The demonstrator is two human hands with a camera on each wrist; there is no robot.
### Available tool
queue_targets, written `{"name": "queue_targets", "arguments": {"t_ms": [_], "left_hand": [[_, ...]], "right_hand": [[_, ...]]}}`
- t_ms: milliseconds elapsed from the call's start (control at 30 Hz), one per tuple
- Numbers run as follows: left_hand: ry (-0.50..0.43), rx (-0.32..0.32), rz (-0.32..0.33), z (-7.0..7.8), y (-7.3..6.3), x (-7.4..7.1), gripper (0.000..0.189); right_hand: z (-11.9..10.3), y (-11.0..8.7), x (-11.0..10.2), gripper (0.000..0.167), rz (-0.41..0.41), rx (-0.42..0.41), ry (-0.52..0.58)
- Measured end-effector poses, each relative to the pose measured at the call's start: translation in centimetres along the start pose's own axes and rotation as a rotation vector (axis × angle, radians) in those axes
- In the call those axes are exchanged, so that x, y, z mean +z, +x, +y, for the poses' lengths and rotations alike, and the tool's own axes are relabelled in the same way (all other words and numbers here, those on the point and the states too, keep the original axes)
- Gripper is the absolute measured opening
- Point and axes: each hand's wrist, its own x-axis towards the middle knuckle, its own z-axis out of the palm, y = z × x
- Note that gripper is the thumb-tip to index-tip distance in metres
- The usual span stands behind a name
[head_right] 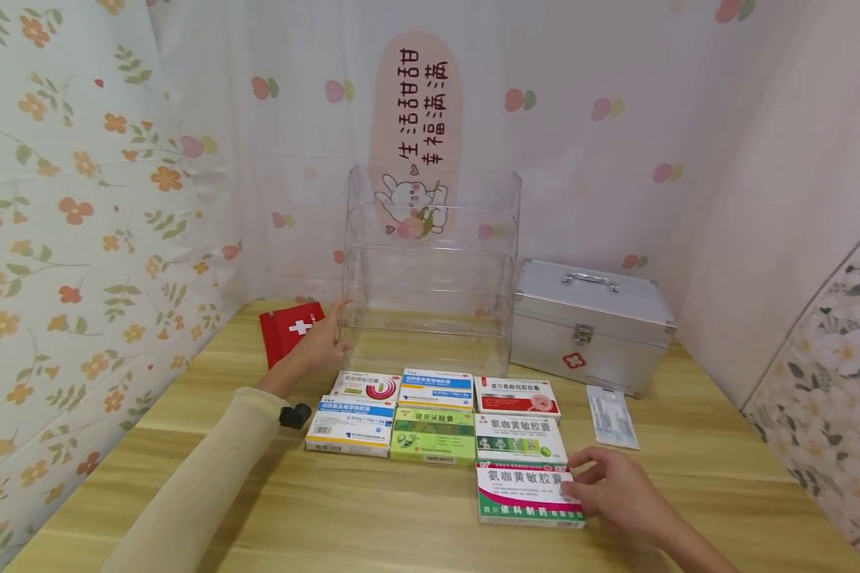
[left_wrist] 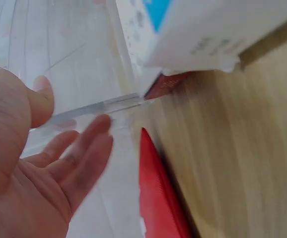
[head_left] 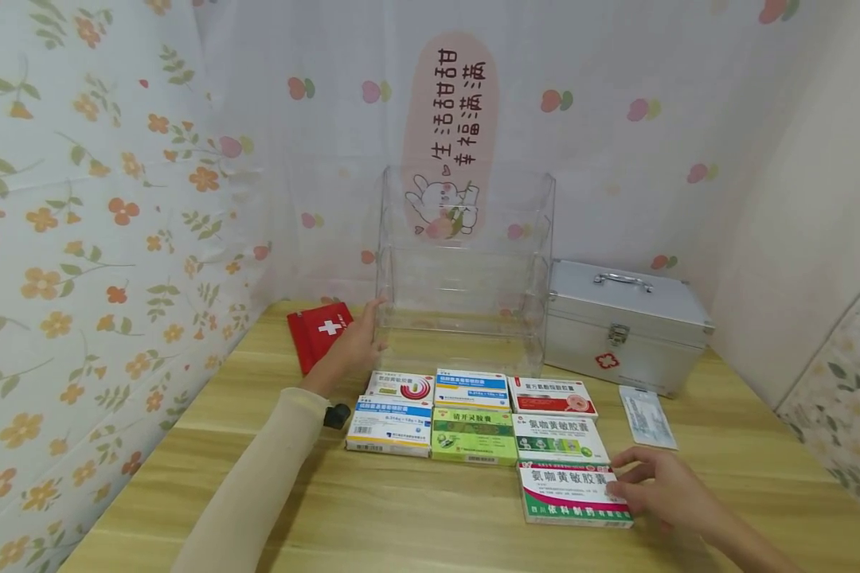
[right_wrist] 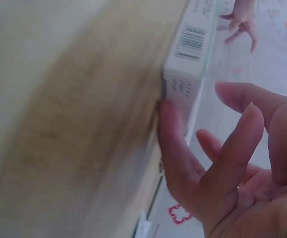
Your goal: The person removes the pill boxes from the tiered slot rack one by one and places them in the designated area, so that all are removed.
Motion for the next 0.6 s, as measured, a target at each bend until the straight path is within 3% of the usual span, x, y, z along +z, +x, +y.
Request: {"name": "queue_targets", "arguments": {"t_ms": [167,333,467,600], "left_hand": [[0.073,-0.013,0.015,0.6,-0.1,-0.3,0.092],[0.137,-0.010,0.061,1.1,-0.3,-0.3,0.096],[0.218,0.010,0.147,1.7,-0.9,-0.2,0.097],[0.212,0.002,0.256,2.9,-1.4,-0.1,0.094]], "right_hand": [[-0.8,0.5,-0.6,0.048,0.049,-0.106,-0.017],[-2.1,1.4,-1.0,0.060,0.133,-0.296,-0.039],[-3.4,2.3,-0.9,0.065,0.216,-0.390,-0.071],[-4.9,3.0,-0.8,0.070,0.297,-0.442,-0.081]]}}
